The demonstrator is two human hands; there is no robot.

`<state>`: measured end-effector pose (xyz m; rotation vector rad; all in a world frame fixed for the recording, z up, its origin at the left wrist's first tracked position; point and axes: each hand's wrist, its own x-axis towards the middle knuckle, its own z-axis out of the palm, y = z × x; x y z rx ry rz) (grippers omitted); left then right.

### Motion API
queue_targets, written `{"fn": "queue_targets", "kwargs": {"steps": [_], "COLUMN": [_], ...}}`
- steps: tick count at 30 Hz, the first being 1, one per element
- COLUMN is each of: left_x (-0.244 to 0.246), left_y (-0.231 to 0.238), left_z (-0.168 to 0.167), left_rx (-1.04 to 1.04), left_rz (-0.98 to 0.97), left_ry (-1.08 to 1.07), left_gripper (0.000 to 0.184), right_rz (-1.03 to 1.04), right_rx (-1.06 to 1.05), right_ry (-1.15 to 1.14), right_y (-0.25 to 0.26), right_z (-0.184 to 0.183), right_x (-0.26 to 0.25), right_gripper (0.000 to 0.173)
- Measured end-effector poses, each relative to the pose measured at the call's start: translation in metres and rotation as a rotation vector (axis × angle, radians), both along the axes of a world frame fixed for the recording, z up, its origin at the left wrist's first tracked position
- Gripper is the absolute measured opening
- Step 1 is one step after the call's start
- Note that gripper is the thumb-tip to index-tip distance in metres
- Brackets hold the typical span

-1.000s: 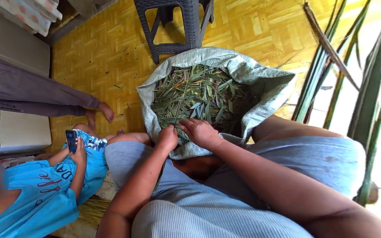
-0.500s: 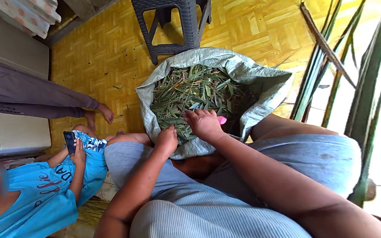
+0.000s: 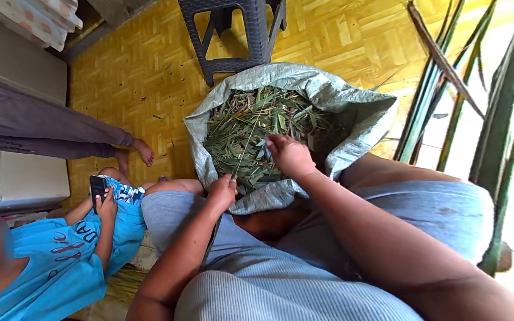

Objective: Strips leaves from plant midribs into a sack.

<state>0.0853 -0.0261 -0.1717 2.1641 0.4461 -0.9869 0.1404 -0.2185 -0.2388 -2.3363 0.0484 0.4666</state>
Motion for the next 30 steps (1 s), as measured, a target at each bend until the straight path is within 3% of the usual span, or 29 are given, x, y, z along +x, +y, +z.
{"fn": "queue_targets", "kwargs": {"steps": [4, 8, 16, 23, 30], "left_x": [0.002, 0.003, -0.002, -0.002, -0.004], "left_y": [0.000, -0.001, 0.001, -0.007, -0.016], "left_z": [0.001, 0.001, 0.001, 0.000, -0.001], "left_rx": [-0.149, -0.234, -0.039, 0.262, 0.351], "left_rz": [0.190, 0.243, 0.005, -0.242, -0.330], "left_ry": [0.012, 0.019, -0.012, -0.177, -0.140], "left_gripper": [0.034, 0.032, 0.036, 0.045, 0.046], "right_rz": [0.193, 0.252, -0.049, 0.276, 0.192], "right_rx": [0.101, 0.100, -0.048, 0.100, -0.108], "right_ry": [-0.074, -0.116, 0.028, -0.099, -0.114], "right_y": [0.018, 0.023, 0.004, 0.024, 0.020], "right_z": [-0.004, -0.007, -0.001, -0.001, -0.004], "right_x": [-0.021, -0.027, -0.002, -0.029, -0.023], "right_gripper": [0.040, 0.039, 0.044, 0.038, 0.036]}}
